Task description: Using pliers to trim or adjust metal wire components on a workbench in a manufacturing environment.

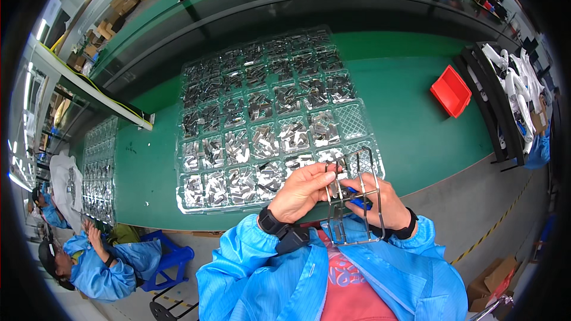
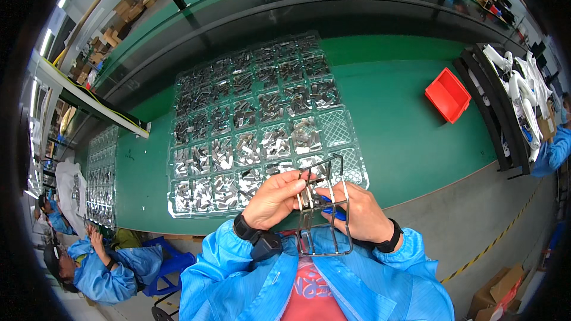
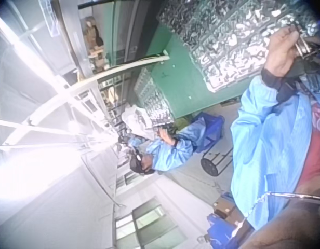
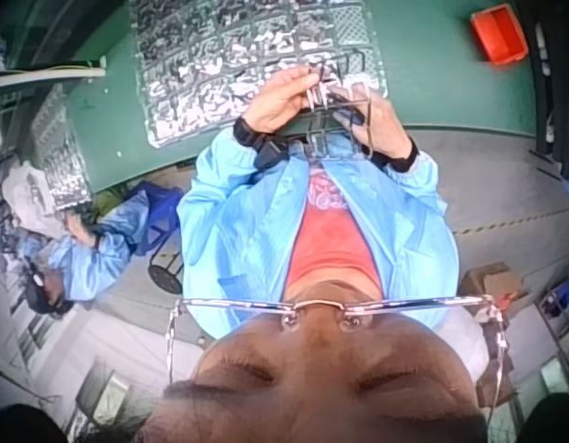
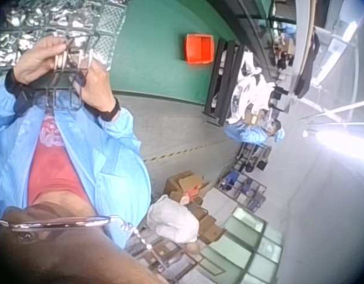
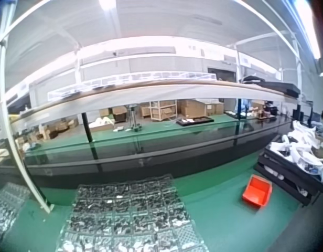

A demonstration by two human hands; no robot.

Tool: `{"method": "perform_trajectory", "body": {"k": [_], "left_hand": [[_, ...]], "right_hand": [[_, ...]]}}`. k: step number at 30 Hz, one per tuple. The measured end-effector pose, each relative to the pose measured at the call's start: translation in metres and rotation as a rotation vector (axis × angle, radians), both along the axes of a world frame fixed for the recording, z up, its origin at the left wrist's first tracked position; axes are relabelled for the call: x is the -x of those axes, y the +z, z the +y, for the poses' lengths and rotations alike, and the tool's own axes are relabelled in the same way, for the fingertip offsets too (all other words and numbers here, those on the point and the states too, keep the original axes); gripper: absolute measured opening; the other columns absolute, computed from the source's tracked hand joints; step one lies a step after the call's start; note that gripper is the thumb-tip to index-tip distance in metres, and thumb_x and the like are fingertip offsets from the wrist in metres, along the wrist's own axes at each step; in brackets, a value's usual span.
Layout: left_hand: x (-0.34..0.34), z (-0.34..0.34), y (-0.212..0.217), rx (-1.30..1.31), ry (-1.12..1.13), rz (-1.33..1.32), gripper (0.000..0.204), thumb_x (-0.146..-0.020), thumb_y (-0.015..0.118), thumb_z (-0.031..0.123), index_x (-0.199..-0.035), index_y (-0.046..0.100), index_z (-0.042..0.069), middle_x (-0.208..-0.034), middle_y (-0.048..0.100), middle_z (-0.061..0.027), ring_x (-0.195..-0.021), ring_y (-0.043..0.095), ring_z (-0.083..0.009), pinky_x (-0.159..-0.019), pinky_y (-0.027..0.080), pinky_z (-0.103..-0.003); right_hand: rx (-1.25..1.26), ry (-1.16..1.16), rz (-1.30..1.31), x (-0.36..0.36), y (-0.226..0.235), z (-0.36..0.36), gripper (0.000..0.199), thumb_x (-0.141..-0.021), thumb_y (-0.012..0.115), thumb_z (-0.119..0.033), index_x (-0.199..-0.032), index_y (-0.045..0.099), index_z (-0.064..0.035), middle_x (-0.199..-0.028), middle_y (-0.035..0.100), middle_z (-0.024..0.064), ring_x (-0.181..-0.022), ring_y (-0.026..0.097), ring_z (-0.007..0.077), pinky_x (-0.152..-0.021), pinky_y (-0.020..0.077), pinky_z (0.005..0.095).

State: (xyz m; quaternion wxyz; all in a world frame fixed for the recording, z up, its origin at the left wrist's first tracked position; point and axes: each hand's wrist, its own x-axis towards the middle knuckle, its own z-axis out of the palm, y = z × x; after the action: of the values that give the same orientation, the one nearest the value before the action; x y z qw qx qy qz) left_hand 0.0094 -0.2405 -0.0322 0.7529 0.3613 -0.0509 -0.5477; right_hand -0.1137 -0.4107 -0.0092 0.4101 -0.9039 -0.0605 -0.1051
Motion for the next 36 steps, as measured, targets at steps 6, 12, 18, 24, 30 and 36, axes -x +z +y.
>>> {"method": "perform_trajectory", "body": {"k": [6,12,18,24,30,36], "left_hand": [[0.001,0.000,0.000,0.004,0.021,0.042,0.020,-0.092,0.056,0.014,-0.108,0.057,0.003,-0.106,0.059,-0.0051,-0.088,0.058,-0.0118,-0.071,0.049,-0.025],[0.008,0.008,0.004,-0.025,-0.049,-0.082,0.010,-0.092,0.057,0.015,-0.095,0.057,0.006,-0.087,0.060,-0.0025,-0.072,0.054,-0.0082,-0.062,0.043,-0.021],[0.007,0.006,0.005,-0.061,-0.059,-0.080,0.010,-0.091,0.058,0.016,-0.090,0.056,0.007,-0.077,0.059,0.0004,-0.063,0.050,-0.0051,-0.057,0.040,-0.019],[0.002,0.003,-0.002,-0.083,-0.061,-0.137,0.012,-0.091,0.059,0.017,-0.087,0.057,0.006,-0.076,0.059,0.0005,-0.061,0.049,-0.0047,-0.056,0.039,-0.019],[0.000,-0.001,-0.005,-0.142,-0.033,-0.191,0.011,-0.090,0.059,0.015,-0.089,0.059,0.004,-0.075,0.060,-0.0006,-0.060,0.050,-0.0050,-0.054,0.040,-0.018],[0.002,-0.005,-0.004,-0.199,0.060,-0.222,0.017,-0.089,0.060,0.009,-0.102,0.063,-0.001,-0.076,0.062,-0.0023,-0.061,0.051,-0.0057,-0.055,0.041,-0.019]], "right_hand": [[0.050,-0.019,-0.055,0.002,-0.006,-0.002,0.048,-0.066,0.072,-0.003,-0.112,0.060,-0.0032,-0.080,0.053,0.0089,-0.069,0.056,0.0260,-0.060,0.0469,0.0352],[0.084,-0.107,-0.076,0.001,-0.005,-0.002,0.052,-0.063,0.072,-0.001,-0.113,0.060,-0.0025,-0.078,0.050,0.0092,-0.068,0.054,0.0257,-0.060,0.0462,0.0357],[0.173,-0.101,-0.163,-0.007,0.003,-0.002,0.050,-0.058,0.074,-0.002,-0.107,0.062,-0.0048,-0.074,0.052,0.0092,-0.066,0.054,0.0245,-0.058,0.0443,0.0345],[0.266,-0.109,-0.090,-0.001,-0.006,-0.004,0.057,-0.057,0.073,-0.002,-0.113,0.060,-0.0049,-0.076,0.051,0.0073,-0.068,0.055,0.0239,-0.059,0.0463,0.0346],[0.241,-0.154,-0.083,-0.001,-0.013,-0.007,0.054,-0.058,0.073,-0.002,-0.111,0.061,-0.0042,-0.075,0.052,0.0083,-0.067,0.056,0.0253,-0.058,0.0471,0.0361],[0.208,-0.189,-0.063,-0.002,-0.008,-0.006,0.050,-0.060,0.074,-0.003,-0.108,0.061,-0.0042,-0.078,0.054,0.0097,-0.071,0.057,0.0265,-0.062,0.0477,0.0371]]}}
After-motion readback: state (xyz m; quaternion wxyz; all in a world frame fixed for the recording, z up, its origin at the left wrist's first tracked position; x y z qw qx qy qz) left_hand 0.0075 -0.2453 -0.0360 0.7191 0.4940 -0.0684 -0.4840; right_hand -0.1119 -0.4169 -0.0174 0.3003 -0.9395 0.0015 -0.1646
